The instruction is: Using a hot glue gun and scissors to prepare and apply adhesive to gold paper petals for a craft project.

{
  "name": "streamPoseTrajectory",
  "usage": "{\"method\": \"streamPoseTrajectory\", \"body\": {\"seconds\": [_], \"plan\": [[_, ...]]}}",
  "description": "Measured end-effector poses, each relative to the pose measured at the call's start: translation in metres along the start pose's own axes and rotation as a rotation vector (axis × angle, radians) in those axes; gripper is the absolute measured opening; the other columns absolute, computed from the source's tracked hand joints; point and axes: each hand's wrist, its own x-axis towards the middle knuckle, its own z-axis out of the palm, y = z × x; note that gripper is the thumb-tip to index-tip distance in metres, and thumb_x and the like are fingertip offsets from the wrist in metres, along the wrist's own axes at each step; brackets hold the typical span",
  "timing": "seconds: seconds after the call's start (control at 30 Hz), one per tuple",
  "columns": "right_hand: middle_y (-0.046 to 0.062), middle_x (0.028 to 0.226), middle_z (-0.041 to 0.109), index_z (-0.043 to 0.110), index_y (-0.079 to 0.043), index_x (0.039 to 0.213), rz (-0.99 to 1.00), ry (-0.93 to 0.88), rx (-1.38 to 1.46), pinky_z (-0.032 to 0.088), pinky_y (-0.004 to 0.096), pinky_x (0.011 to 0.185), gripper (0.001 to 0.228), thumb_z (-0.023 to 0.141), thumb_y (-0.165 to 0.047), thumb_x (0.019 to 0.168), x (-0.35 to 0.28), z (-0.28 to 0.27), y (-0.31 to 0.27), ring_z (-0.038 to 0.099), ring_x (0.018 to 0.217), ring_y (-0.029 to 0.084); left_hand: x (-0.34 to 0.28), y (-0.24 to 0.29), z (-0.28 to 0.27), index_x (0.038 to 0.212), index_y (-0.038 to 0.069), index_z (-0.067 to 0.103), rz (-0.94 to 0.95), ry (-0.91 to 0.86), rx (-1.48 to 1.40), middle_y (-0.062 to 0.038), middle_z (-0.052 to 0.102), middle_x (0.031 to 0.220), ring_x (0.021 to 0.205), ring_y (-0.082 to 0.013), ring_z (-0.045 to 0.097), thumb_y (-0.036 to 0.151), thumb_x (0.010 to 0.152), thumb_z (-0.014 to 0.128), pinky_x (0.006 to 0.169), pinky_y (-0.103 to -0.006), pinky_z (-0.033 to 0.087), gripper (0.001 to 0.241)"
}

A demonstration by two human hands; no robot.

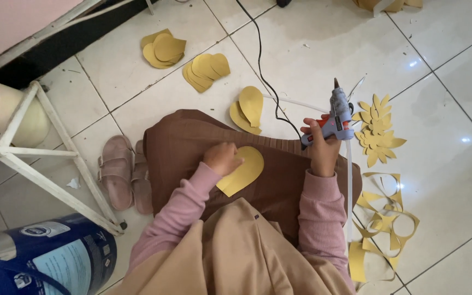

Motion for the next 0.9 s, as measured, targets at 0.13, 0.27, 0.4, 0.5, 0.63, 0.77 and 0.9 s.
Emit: {"method": "streamPoseTrajectory", "body": {"seconds": [0.13, 0.27, 0.4, 0.5, 0.63, 0.77, 0.9], "plan": [[0.016, 0.105, 0.074, 0.051, -0.005, 0.127, 0.006, 0.001, -0.004, 0.056, 0.026, 0.073, 0.035, 0.070, -0.021, 0.101, -0.003, -0.003, -0.002, 0.074, 0.081, 0.021, 0.019, -0.020, 0.038, 0.118, 0.013, 0.059, -0.035, 0.021, 0.141, -0.015, 0.058, 0.122, 0.115, -0.0398, 0.062, 0.049, 0.073, 0.084, 0.092, -0.0513, 0.057, 0.063], [0.017, 0.105, 0.074, 0.051, -0.005, 0.128, -0.029, 0.019, -0.033, 0.056, 0.028, 0.074, 0.037, 0.071, -0.021, 0.101, -0.005, -0.002, -0.002, 0.074, 0.082, 0.022, 0.025, -0.026, 0.046, 0.113, 0.018, 0.057, 0.027, 0.064, -0.008, -0.009, 0.064, 0.113, 0.112, -0.0358, 0.065, 0.041, 0.077, 0.084, 0.091, -0.0472, 0.055, 0.051], [0.016, 0.102, 0.073, 0.051, -0.003, 0.127, -0.009, 0.039, 0.005, 0.054, 0.026, 0.071, 0.037, 0.071, -0.018, 0.099, -0.007, 0.003, -0.009, 0.073, 0.079, 0.021, 0.001, -0.015, 0.004, 0.108, 0.019, 0.070, 0.052, -0.032, -0.309, -0.005, 0.076, 0.101, 0.104, -0.0295, 0.073, 0.034, 0.079, 0.079, 0.085, -0.0415, 0.058, 0.034], [0.017, 0.102, 0.074, 0.052, -0.003, 0.126, 0.006, 0.041, 0.005, 0.053, 0.026, 0.070, 0.035, 0.070, -0.016, 0.099, -0.009, 0.005, -0.014, 0.073, 0.079, 0.021, 0.029, -0.044, 0.040, 0.081, 0.008, 0.066, 0.085, 0.049, -0.440, -0.012, 0.068, 0.077, 0.081, -0.0331, 0.069, 0.041, 0.085, 0.074, 0.069, -0.0401, 0.053, 0.034], [0.018, 0.101, 0.074, 0.054, -0.002, 0.125, 0.006, 0.055, 0.005, 0.053, 0.029, 0.070, 0.035, 0.071, -0.016, 0.098, -0.004, 0.002, -0.004, 0.073, 0.079, 0.023, 0.008, -0.032, 0.016, 0.077, 0.005, 0.066, 0.145, 0.048, -0.380, -0.015, 0.068, 0.074, 0.075, -0.0317, 0.067, 0.038, 0.090, 0.072, 0.066, -0.0381, 0.051, 0.036], [0.018, 0.101, 0.074, 0.054, -0.002, 0.124, -0.001, 0.033, 0.009, 0.055, 0.027, 0.069, 0.035, 0.072, -0.015, 0.098, -0.003, 0.002, -0.001, 0.073, 0.078, 0.022, -0.006, -0.020, -0.003, 0.113, 0.017, 0.071, 0.181, 0.114, -0.129, -0.013, 0.075, 0.107, 0.103, -0.0370, 0.071, 0.044, 0.098, 0.059, 0.083, -0.0471, 0.056, 0.033], [0.018, 0.104, 0.074, 0.054, -0.004, 0.123, -0.034, -0.001, 0.005, 0.056, 0.030, 0.072, 0.031, 0.070, -0.019, 0.100, -0.003, 0.000, 0.000, 0.074, 0.079, 0.022, 0.020, -0.039, 0.021, 0.115, 0.013, 0.078, 0.448, 0.296, -0.600, -0.015, 0.071, 0.130, 0.117, -0.0399, 0.065, 0.035, 0.100, 0.065, 0.095, -0.0469, 0.055, 0.029]]}}
